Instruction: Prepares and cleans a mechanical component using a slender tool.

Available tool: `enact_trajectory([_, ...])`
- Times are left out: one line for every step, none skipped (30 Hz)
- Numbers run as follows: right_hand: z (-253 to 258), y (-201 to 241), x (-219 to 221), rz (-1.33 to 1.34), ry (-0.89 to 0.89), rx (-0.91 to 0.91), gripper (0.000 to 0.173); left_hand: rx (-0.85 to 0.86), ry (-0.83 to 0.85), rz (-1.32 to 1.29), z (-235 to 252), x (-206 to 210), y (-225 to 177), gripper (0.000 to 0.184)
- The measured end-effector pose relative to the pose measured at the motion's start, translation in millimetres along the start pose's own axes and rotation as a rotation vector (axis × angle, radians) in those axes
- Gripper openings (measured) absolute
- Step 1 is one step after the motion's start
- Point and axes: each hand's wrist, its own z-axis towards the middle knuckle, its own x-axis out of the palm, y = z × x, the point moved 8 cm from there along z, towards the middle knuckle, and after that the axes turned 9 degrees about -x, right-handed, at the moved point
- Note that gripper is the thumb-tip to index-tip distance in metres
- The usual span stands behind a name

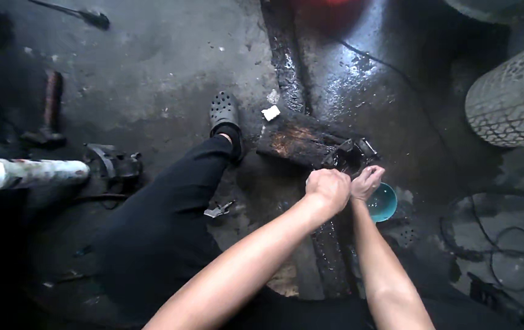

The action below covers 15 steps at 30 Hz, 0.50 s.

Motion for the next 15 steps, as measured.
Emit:
enact_trajectory([-0.3,0.5,-0.3,0.002,0.002,0.006,0.038,-0.013,-0.003,0.016,-1.1,6.0,-2.1,0.026])
enact_trajectory([0.6,1.8,-0.3,0.005,0.000,0.006,0.039,-0.027,-0.007,0.023,-1.8,12.0,-3.6,0.029])
enact_trajectory([1.5,2.8,0.5,0.008,0.000,0.004,0.039,-0.038,-0.010,0.037,-3.3,17.2,-4.6,0.032])
enact_trajectory([2.3,2.6,1.4,0.005,0.007,0.002,0.039,-0.051,-0.005,0.054,-5.6,21.9,-5.3,0.035])
enact_trajectory([2.7,1.6,2.7,-0.001,0.019,0.003,0.039,-0.063,0.003,0.069,-8.0,25.6,-5.9,0.036])
enact_trajectory([2.6,0.0,4.2,-0.006,0.034,0.007,0.039,-0.074,0.009,0.080,-9.7,27.7,-6.8,0.036])
enact_trajectory([2.0,-1.2,4.9,0.002,0.044,0.012,0.039,-0.081,0.010,0.089,-10.6,28.4,-8.4,0.035])
enact_trajectory([1.3,-2.2,5.0,0.013,0.037,0.009,0.039,-0.082,-0.001,0.096,-11.1,27.2,-10.9,0.034])
enact_trajectory([-0.2,-3.4,4.7,0.027,0.027,0.011,0.038,-0.082,-0.013,0.105,-12.0,25.0,-14.1,0.032])
enact_trajectory([-2.3,-4.5,4.0,0.045,0.016,0.014,0.037,-0.083,-0.014,0.111,-13.5,22.3,-17.8,0.030])
enact_trajectory([-4.0,-5.3,3.1,0.060,0.004,0.019,0.037,-0.087,-0.008,0.120,-15.5,19.7,-21.5,0.028])
enact_trajectory([-5.4,-6.5,2.4,0.068,-0.002,0.028,0.038,-0.088,0.006,0.131,-17.4,18.2,-24.9,0.027])
enact_trajectory([-6.2,-7.6,2.0,0.068,-0.001,0.036,0.038,-0.089,0.018,0.137,-18.7,17.5,-27.3,0.026])
enact_trajectory([-6.9,-8.1,1.8,0.071,0.009,0.044,0.038,-0.091,0.019,0.145,-19.0,18.0,-28.8,0.026])
enact_trajectory([-7.4,-8.4,1.9,0.075,0.018,0.049,0.038,-0.095,0.013,0.154,-18.7,19.2,-30.1,0.025])
